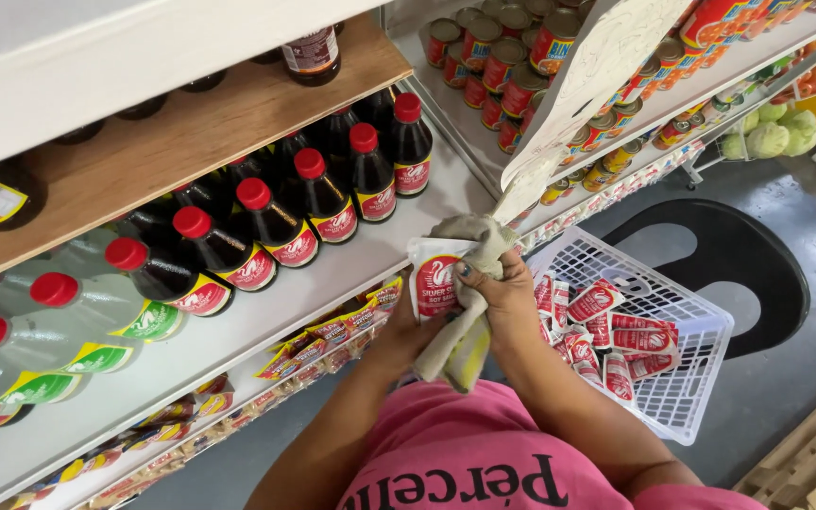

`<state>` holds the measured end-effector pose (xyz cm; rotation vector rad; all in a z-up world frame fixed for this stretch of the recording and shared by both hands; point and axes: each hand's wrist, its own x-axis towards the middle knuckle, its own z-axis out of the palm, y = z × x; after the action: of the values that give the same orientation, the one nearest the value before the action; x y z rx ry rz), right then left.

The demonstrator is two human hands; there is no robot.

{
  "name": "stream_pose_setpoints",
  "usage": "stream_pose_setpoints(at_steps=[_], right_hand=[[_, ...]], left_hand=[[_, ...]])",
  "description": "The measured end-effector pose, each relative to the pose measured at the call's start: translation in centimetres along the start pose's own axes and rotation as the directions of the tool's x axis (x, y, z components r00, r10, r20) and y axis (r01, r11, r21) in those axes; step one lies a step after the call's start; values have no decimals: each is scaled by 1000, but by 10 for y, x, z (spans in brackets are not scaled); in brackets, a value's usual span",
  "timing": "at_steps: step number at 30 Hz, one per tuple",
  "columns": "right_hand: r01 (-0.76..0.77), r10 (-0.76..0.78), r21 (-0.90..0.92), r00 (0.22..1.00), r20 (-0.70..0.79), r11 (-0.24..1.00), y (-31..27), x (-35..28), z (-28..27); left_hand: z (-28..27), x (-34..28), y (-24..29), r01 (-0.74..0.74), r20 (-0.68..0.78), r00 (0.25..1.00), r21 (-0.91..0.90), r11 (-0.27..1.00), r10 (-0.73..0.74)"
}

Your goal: Wiping soy sauce packets with a cloth and placing them onto a grocery shelf.

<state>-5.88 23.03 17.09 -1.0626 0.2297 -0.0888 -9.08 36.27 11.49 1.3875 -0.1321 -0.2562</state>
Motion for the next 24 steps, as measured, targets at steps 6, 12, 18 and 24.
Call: stream_pose_setpoints(at_steps=[6,12,18,24], right_hand=[[528,-543,-222,839,-11,820,-11,-5,9],[937,-401,-324,348,848,128,-32,-15,25],[987,-417,-85,135,899,137,-22,-36,14],[993,-484,13,46,874,119,-9,-16,-12]], left_hand=[[-3,-3,-58,-242,41,947,-558,794,318],[-16,-8,-55,-180,-128,984,-655,734,126],[-35,-6,-34,-147,-287,950,-753,641,-120],[-20,-7,0,10,-72,992,-774,633,-103]])
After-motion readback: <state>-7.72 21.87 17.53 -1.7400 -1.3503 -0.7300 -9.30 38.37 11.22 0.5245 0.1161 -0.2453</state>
